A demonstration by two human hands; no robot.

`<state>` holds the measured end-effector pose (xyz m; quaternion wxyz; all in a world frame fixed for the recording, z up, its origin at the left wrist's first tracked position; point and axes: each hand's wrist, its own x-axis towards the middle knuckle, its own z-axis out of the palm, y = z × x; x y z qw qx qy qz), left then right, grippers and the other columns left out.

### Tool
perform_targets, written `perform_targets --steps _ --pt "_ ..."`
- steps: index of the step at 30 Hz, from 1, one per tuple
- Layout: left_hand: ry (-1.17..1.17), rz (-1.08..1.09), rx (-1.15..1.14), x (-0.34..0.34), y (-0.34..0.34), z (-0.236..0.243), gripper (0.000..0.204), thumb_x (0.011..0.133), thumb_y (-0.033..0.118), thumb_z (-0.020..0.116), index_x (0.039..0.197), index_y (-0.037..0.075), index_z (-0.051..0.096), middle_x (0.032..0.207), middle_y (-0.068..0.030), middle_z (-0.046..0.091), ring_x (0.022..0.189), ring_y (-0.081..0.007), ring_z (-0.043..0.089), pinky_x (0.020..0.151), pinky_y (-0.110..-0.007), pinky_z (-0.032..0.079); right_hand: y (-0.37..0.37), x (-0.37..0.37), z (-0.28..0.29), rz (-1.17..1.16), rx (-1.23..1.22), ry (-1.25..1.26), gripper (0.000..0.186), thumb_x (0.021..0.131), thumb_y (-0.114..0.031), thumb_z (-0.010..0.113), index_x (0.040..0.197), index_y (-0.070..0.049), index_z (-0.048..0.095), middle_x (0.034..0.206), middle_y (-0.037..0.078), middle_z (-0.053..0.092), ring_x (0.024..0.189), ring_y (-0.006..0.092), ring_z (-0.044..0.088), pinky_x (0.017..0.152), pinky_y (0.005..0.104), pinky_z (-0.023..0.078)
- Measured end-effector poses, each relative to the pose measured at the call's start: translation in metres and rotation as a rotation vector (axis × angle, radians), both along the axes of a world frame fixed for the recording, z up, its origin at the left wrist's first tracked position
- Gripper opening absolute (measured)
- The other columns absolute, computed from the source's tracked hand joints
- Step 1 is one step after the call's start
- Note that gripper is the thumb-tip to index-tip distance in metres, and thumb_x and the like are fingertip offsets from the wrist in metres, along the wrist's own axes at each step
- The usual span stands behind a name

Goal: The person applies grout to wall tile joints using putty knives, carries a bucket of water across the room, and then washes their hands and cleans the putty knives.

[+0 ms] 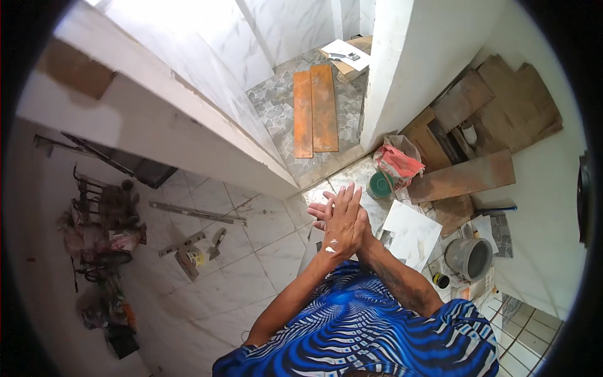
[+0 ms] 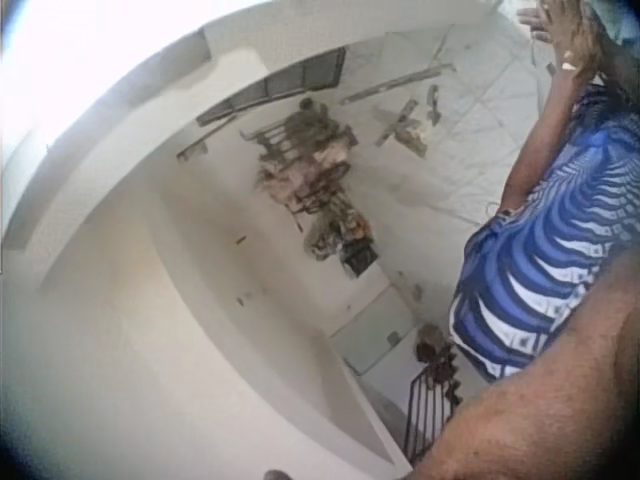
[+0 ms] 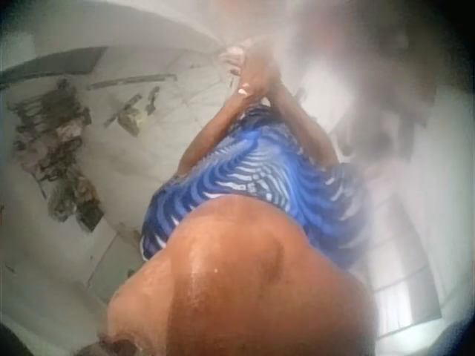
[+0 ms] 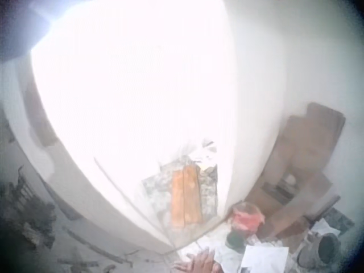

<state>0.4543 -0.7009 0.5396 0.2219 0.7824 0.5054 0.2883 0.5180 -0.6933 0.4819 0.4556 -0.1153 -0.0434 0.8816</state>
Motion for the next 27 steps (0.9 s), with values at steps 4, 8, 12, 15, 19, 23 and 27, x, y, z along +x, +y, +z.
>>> perform_targets --steps 4,8,12,15,19,23,27 --pt "0.053 -0.009 -0.001 -0.027 0.141 -0.033 0.048 0.096 0.021 0.039 0.14 0.005 0.04 0.142 -0.0175 0.041 0.136 -0.0354 0.032 0.113 -0.049 0.019 0.112 -0.005 0.01 -0.03 -0.126 -0.093 0.059 0.101 -0.048 0.026 0.145 -0.01 0.03 0.145 0.02 0.038 0.132 0.0326 0.041 0.105 0.0508 0.038" --pt "0.035 -0.031 -0.017 -0.044 0.291 -0.055 0.046 0.096 0.022 0.037 0.139 0.006 0.042 0.141 -0.0146 0.044 0.135 -0.0332 0.034 0.113 -0.049 0.02 0.251 -0.01 0.002 -0.103 -0.078 -0.211 0.054 0.102 -0.041 0.027 0.143 -0.006 0.033 0.141 0.012 0.044 0.129 0.0268 0.044 0.108 0.0429 0.036" --pt "-0.135 -0.061 0.054 -0.064 0.459 -0.052 0.038 0.097 0.018 0.035 0.126 0.004 0.056 0.125 -0.0165 0.057 0.123 -0.035 0.047 0.109 -0.047 0.028 0.399 -0.026 0.036 -0.153 -0.074 -0.279 0.052 0.103 -0.038 0.029 0.143 -0.005 0.031 0.142 0.011 0.043 0.129 0.0257 0.044 0.109 0.0407 0.035" --pt "-0.318 -0.099 -0.174 -0.087 0.569 -0.053 0.038 0.096 0.023 0.042 0.122 0.0 0.058 0.11 -0.0156 0.066 0.105 -0.0341 0.06 0.094 -0.039 0.047 0.487 -0.021 0.036 -0.116 0.048 -0.417 0.051 0.101 -0.038 0.036 0.142 -0.006 0.037 0.14 0.011 0.046 0.129 0.0254 0.043 0.107 0.0452 0.035" --pt "-0.83 -0.502 -0.991 -0.107 0.689 -0.018 0.049 0.092 0.032 0.054 0.13 0.0 0.053 0.121 -0.0158 0.063 0.111 -0.0201 0.058 0.095 -0.031 0.046 0.592 -0.018 0.032 -0.134 0.133 -0.445 0.041 0.1 -0.034 0.043 0.118 0.0 0.058 0.116 0.015 0.062 0.113 0.0278 0.057 0.097 0.0467 0.044" --pt "-1.093 -0.834 -1.286 -0.099 0.767 -0.028 0.048 0.096 0.032 0.048 0.131 0.001 0.054 0.122 -0.0211 0.061 0.11 -0.0241 0.059 0.099 -0.03 0.043 0.68 -0.037 0.002 -0.149 0.086 -0.195 0.033 0.098 -0.034 0.049 0.092 -0.004 0.064 0.087 0.012 0.066 0.087 0.0282 0.063 0.079 0.044 0.051" --pt "-0.751 -0.465 -1.286 -0.121 0.852 -0.054 0.045 0.098 0.035 0.041 0.101 0.003 0.074 0.07 -0.0071 0.065 0.057 -0.0109 0.056 0.057 -0.024 0.051 0.769 -0.05 -0.046 -0.126 0.03 -0.148 0.031 0.097 -0.034 0.049 0.082 -0.008 0.058 0.076 0.008 0.06 0.079 0.0269 0.06 0.071 0.0429 0.048"
